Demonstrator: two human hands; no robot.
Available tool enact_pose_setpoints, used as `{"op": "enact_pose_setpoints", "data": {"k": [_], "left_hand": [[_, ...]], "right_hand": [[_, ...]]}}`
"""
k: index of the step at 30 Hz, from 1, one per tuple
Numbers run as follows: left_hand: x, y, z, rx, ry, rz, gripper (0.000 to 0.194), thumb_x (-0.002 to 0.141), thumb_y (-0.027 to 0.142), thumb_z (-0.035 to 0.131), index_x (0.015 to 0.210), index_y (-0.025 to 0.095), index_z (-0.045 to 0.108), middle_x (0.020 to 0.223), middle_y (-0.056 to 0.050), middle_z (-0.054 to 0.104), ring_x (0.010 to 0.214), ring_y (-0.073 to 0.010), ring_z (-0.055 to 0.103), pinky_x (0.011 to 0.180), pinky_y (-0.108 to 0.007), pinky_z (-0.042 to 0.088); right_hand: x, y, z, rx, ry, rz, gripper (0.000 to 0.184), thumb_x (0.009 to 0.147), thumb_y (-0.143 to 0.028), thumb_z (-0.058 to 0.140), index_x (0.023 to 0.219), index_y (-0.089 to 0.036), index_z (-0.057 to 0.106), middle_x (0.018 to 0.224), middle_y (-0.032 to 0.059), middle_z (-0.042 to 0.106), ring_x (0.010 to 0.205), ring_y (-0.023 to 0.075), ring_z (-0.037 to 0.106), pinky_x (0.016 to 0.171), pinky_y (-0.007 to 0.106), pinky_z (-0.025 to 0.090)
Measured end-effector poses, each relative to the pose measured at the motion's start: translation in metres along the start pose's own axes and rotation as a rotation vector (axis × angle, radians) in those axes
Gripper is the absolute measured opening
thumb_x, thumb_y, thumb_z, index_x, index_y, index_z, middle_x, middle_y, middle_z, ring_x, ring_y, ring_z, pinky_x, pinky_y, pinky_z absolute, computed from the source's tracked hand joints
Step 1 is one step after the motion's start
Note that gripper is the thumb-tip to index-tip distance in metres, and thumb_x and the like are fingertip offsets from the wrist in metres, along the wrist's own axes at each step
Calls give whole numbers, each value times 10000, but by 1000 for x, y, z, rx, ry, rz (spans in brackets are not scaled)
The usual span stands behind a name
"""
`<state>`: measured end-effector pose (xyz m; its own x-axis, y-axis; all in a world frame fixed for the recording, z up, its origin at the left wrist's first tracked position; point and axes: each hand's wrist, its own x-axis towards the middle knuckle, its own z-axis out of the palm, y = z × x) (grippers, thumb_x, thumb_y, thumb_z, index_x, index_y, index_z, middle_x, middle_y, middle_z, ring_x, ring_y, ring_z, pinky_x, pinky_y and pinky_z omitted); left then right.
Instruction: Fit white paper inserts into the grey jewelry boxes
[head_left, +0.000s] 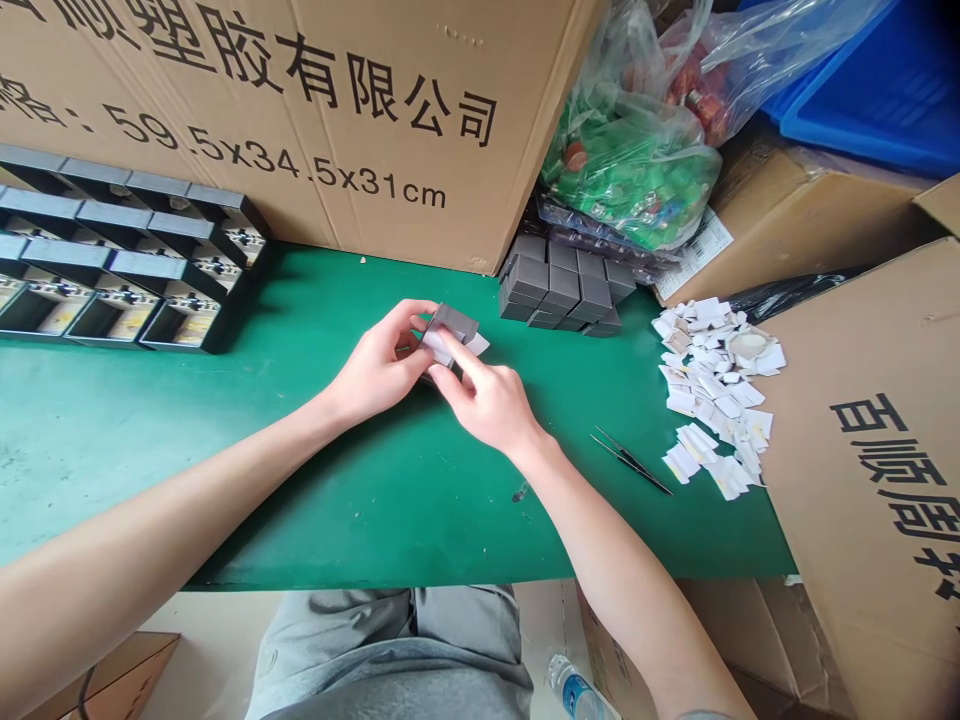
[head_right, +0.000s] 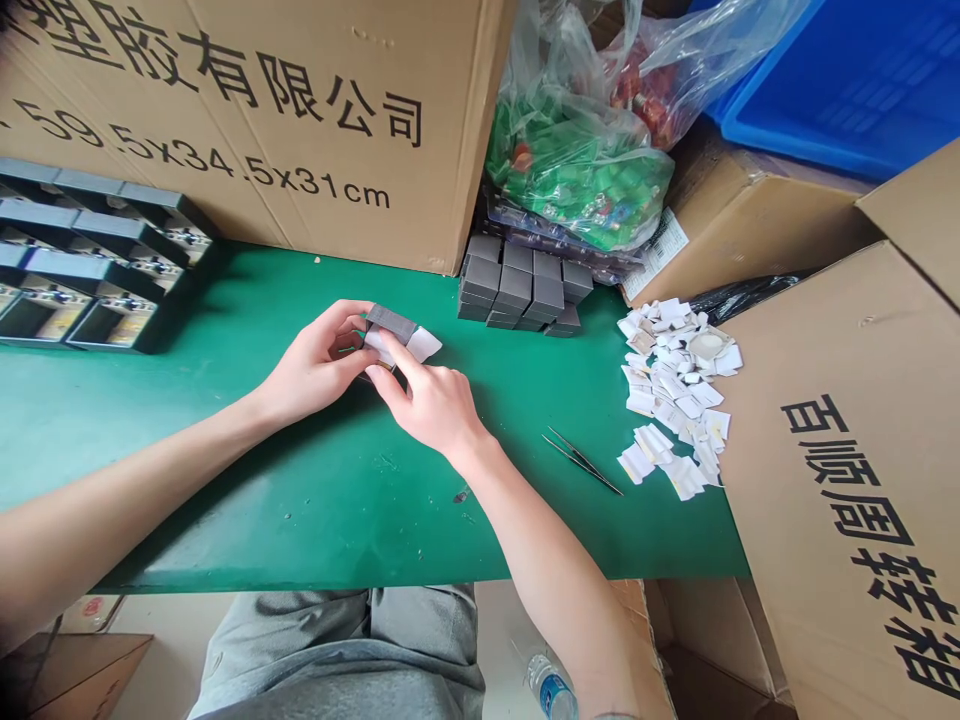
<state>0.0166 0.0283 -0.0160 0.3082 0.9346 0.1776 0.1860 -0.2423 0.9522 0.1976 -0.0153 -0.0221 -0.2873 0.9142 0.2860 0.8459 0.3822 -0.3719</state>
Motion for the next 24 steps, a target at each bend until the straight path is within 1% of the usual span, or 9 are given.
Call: {"op": "enact_pose_setpoints", "data": {"k": [4, 6, 8, 12, 15, 20, 24], "left_hand": [[1, 2, 1, 53, 63, -38, 487, 806, 217, 649, 1292, 188, 635, 1089, -67, 734, 883, -204, 696, 748, -298, 562], [0, 1, 1, 100, 67, -34, 498, 809, 227, 638, 1305, 178, 650, 1117, -75, 734, 868, -204, 697, 758, -309, 574], [0, -2, 1, 148, 64, -14, 515, 813, 232, 627, 1324, 176, 654, 1101, -69, 730, 834, -199, 696, 735, -308, 575], [-2, -8, 1, 181, 73, 6, 520, 817, 243, 627, 1334, 192, 651, 1053, -50, 719, 787, -194, 697, 691, -300, 587], [-1, -10, 1, 181, 80, 4, 502, 839, 245, 629, 1339, 204, 648, 1058, -40, 715, 767, -186, 702, 702, -305, 604], [-1, -6, 1, 152, 58, 5, 472, 880, 247, 623, 1352, 216, 635, 1107, -49, 738, 831, -194, 712, 745, -300, 600], [-1, -2, 2, 134, 53, 15, 439, 852, 215, 623, 1290, 204, 642, 1101, -56, 745, 875, -198, 701, 752, -291, 572]], "right_hand": [[0, -4, -4, -112, -27, 38, 525, 1102, -468, 495, 1569, -231, 534, 872, 10, 820, 703, 159, 741, 613, 222, 452], [0, -9, -7, -153, -47, 61, 528, 1111, -472, 466, 1564, -212, 537, 945, 42, 832, 773, 181, 766, 634, 227, 457], [1, -15, -10, -191, -78, 91, 517, 1124, -451, 429, 1566, -203, 534, 997, 66, 835, 805, 198, 776, 640, 236, 456], [3, -24, -18, -243, -152, 151, 485, 1134, -344, 373, 1589, -231, 499, 1007, 62, 833, 799, 205, 779, 639, 244, 450], [4, -25, -21, -241, -185, 145, 490, 1135, -320, 354, 1603, -244, 476, 1029, 55, 832, 822, 201, 781, 642, 241, 455], [2, -20, -18, -233, -183, 104, 516, 1135, -357, 382, 1631, -224, 428, 1085, 63, 830, 862, 213, 787, 666, 241, 475], [1, -19, -13, -230, -144, 93, 511, 1132, -370, 383, 1608, -203, 467, 1129, 78, 825, 873, 224, 792, 678, 248, 498]]}}
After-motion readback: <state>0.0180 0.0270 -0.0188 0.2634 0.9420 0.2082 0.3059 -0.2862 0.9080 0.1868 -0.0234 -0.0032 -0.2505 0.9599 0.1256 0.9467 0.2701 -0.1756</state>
